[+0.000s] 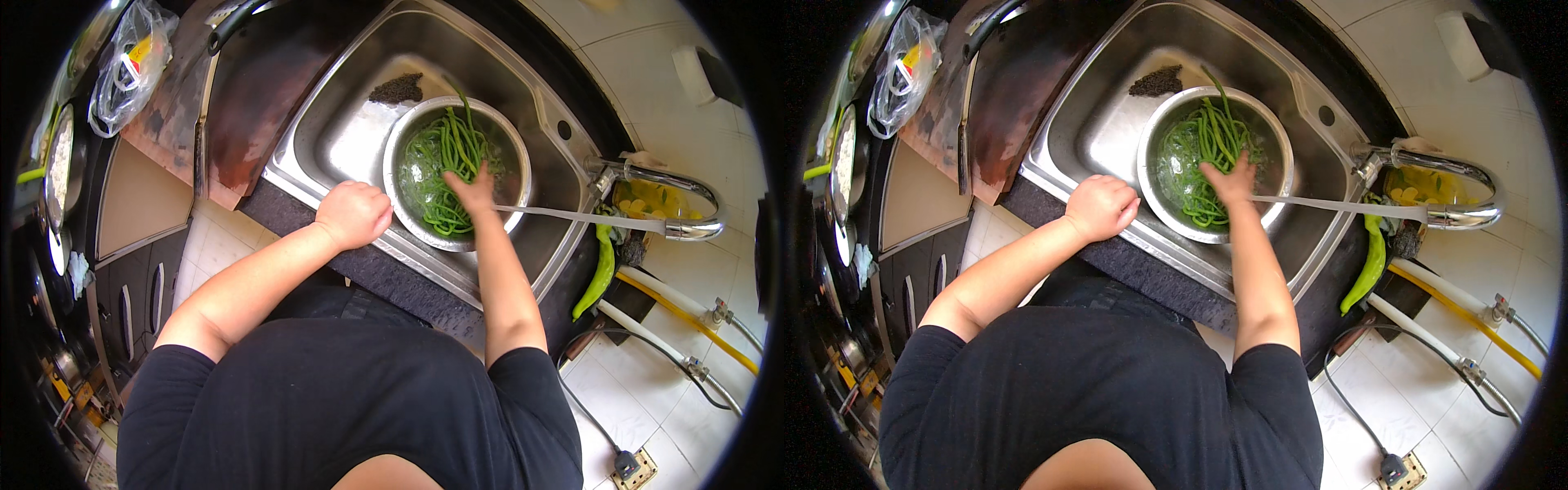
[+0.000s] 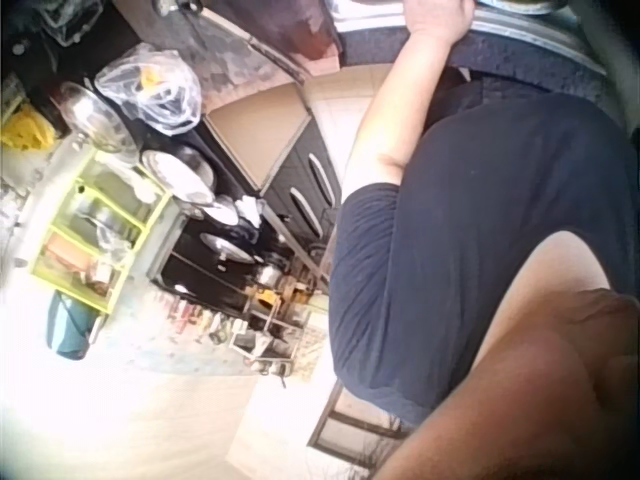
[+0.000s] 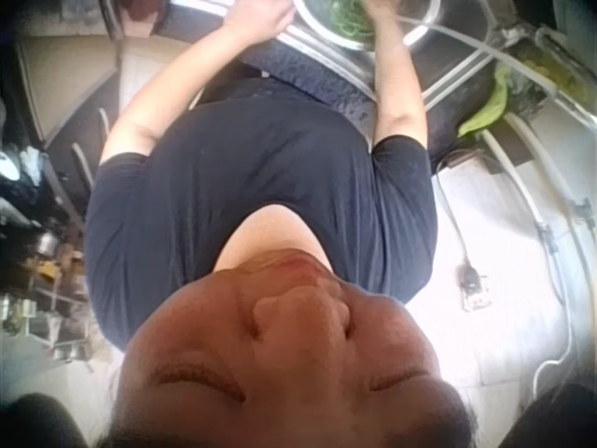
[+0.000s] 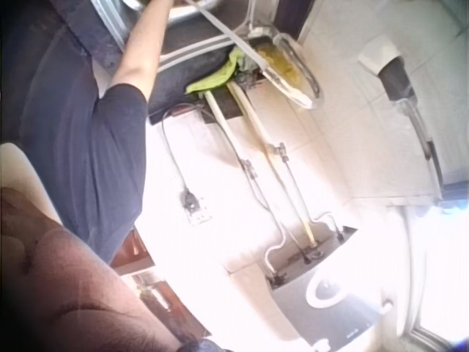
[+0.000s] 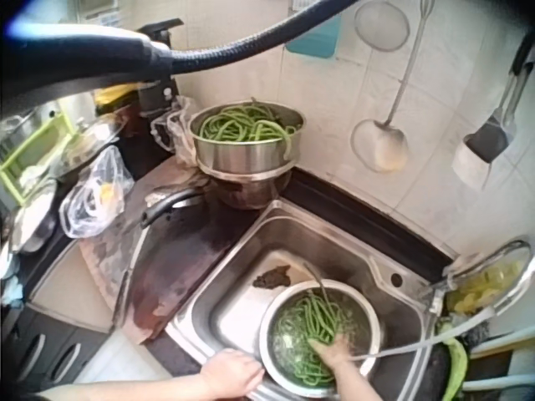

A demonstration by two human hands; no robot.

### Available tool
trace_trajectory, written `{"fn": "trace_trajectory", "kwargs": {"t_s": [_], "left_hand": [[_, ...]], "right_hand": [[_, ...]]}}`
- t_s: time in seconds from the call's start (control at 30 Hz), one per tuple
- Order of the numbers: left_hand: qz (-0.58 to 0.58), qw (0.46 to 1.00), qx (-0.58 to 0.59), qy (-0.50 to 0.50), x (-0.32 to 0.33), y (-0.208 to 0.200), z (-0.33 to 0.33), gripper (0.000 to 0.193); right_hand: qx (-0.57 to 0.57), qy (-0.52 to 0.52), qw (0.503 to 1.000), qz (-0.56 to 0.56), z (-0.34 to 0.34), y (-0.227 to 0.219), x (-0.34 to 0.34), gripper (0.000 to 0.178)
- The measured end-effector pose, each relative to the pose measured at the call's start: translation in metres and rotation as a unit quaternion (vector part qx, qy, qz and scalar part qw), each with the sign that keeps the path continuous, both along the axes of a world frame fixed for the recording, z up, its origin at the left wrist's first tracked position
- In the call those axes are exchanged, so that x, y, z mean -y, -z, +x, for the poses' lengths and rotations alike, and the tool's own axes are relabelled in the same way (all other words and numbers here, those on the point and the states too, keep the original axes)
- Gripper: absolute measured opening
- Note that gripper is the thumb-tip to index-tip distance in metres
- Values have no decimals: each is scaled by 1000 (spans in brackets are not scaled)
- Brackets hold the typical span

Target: The person stirs green beans in a steamer basket on a stove, then washes them in a sink under running water. They subsequently mix a white dough-like substance in a metal bowl using chopsticks and wipe the countertop with a cloth. The person returns to the stove to stir the green beans again.

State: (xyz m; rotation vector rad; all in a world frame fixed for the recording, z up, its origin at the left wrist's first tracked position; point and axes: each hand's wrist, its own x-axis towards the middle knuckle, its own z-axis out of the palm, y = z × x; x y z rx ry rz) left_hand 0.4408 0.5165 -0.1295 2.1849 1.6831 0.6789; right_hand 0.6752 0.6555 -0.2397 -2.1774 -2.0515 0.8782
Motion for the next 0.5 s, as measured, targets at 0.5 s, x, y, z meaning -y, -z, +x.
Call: {"fn": "trace_trajectory", "kwargs": {"t_s": [0.5], "left_hand": [[-61,998,23,-3,-6,1,3,12]], "right_hand": [[-175,41,980,-88,54,-23,-5,59]]}}
